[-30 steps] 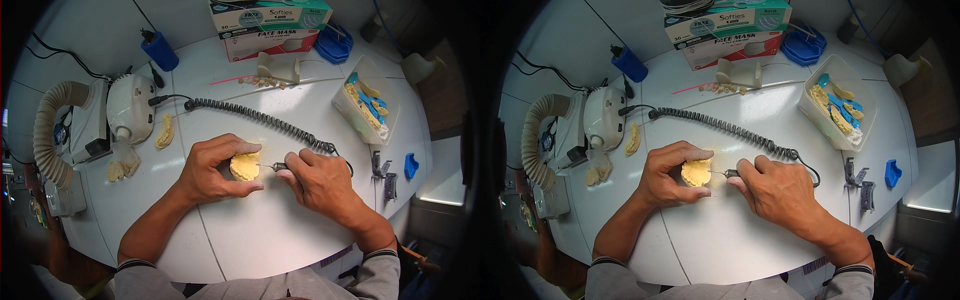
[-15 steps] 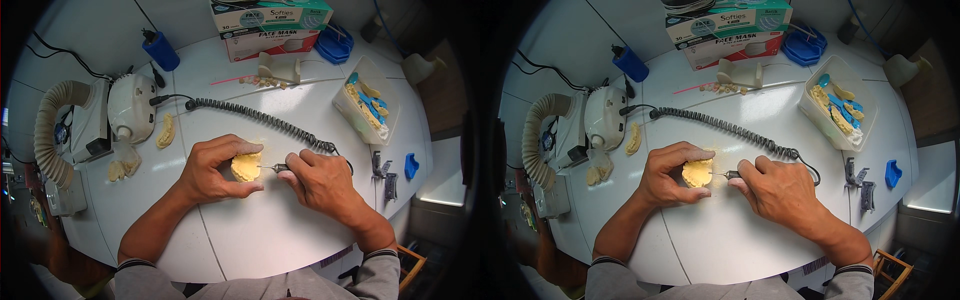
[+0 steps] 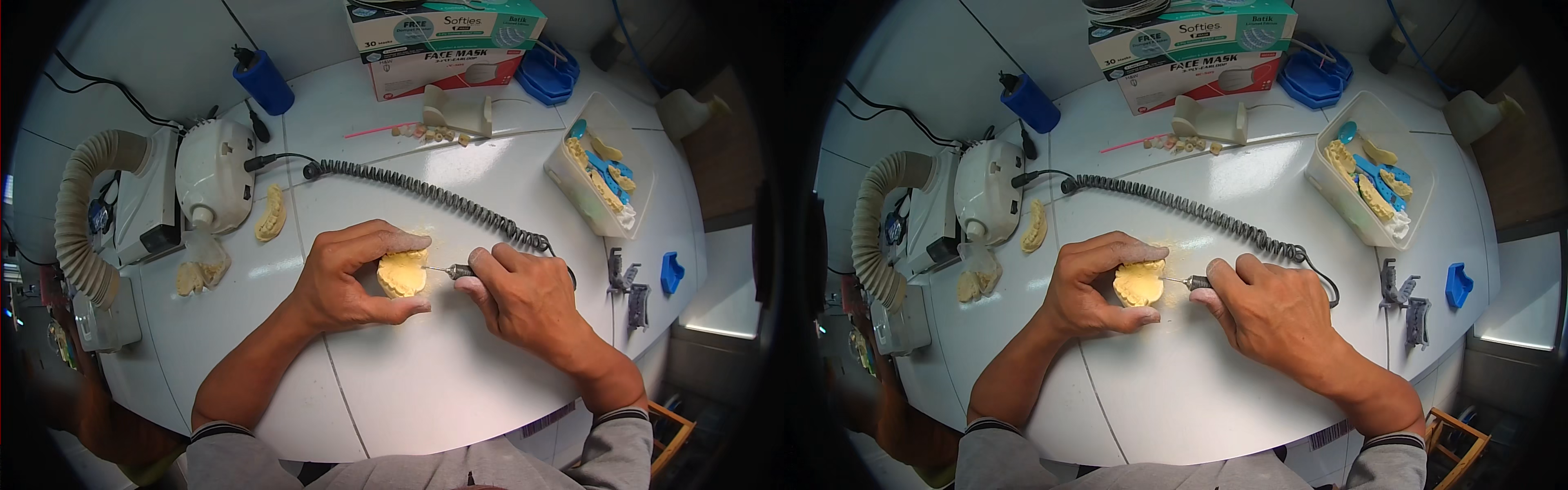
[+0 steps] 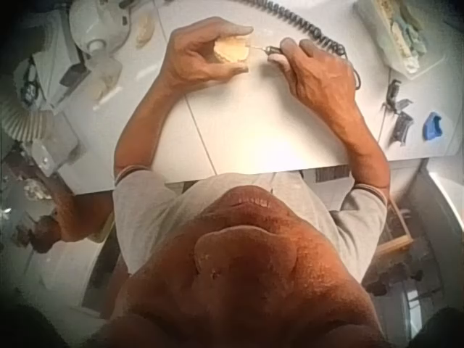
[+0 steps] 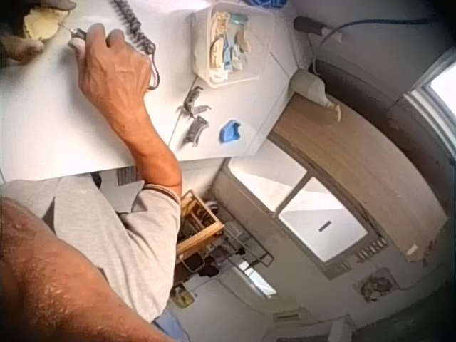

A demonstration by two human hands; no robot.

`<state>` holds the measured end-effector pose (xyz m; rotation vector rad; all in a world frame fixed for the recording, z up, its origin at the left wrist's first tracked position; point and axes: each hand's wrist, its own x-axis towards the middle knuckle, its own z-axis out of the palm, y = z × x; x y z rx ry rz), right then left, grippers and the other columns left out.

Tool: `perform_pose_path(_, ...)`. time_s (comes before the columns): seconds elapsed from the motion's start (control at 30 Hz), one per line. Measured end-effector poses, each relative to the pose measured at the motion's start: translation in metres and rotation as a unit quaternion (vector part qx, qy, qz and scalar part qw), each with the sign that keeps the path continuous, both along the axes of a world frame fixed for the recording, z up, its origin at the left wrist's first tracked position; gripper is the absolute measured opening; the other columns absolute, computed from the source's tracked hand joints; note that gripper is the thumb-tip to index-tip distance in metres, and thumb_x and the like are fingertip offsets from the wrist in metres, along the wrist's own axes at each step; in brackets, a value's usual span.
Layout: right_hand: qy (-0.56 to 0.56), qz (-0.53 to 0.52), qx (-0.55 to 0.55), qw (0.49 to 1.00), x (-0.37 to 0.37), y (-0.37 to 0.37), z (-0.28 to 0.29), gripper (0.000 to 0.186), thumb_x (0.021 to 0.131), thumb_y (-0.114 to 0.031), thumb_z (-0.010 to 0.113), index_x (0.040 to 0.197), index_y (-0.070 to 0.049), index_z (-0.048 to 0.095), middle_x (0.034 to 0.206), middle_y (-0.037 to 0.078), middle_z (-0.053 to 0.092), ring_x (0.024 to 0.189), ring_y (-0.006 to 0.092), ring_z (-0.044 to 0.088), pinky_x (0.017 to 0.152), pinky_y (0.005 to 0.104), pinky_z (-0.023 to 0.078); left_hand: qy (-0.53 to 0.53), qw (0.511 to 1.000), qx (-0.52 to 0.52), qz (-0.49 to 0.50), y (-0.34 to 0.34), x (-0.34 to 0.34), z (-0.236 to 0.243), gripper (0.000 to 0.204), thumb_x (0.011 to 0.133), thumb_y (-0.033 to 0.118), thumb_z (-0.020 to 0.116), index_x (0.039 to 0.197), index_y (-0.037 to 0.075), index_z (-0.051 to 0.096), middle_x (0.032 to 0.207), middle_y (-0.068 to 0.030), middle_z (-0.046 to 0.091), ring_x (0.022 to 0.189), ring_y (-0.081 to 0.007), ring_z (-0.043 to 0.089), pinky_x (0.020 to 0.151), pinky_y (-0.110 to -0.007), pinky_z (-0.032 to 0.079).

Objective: Trimming a yellow dental plaster mold using a rotary tool.

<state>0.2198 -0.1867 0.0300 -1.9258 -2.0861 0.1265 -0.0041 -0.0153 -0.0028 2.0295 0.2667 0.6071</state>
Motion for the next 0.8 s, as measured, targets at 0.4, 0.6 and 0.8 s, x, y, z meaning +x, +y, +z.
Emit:
perform_pose_path(0.4, 0.005, -0.004, 0.009, 1.000, 0.0004, -0.0001, -0.0014, 0.035, 0.108, -0.043, 0.073, 0.100, -0.009, 0.067, 0.072, 0.005, 0.060, 0.053, 0.0243, 0.063, 0.045, 0.0408, 0.049, 0.007, 1.000, -0.010, 0.002, -0.0007, -0.0006, 0.0000, 0.065, 0.072, 0.027, 0.100, 0.126, -0.003, 0.081, 0.102, -0.0138, 0.079, 0.091, -0.0210, 0.075, 0.081, -0.031, 0.058)
perform_pose_path(0.6, 0.010, -0.001, 0.012, 1.000, 0.0011, 0.0001, -0.0010, 0.035, 0.108, -0.043, 0.073, 0.100, -0.009, 0.067, 0.072, 0.006, 0.060, 0.053, 0.0247, 0.062, 0.045, 0.0410, 0.049, 0.013, 1.000, -0.009, 0.000, -0.0005, -0.0008, 0.0007, 0.066, 0.071, 0.027, 0.100, 0.126, -0.003, 0.081, 0.102, -0.0141, 0.079, 0.092, -0.0212, 0.075, 0.081, -0.031, 0.058)
perform_pose_path(0.8, 0.016, -0.003, 0.013, 1.000, 0.0012, -0.0001, -0.0012, 0.035, 0.108, -0.043, 0.072, 0.100, -0.009, 0.067, 0.073, 0.005, 0.059, 0.052, 0.0254, 0.061, 0.045, 0.0414, 0.049, 0.007, 1.000, -0.004, -0.005, -0.0004, -0.0004, 0.0012, 0.066, 0.072, 0.029, 0.100, 0.126, -0.003, 0.081, 0.102, -0.0147, 0.079, 0.091, -0.0215, 0.076, 0.082, -0.032, 0.058)
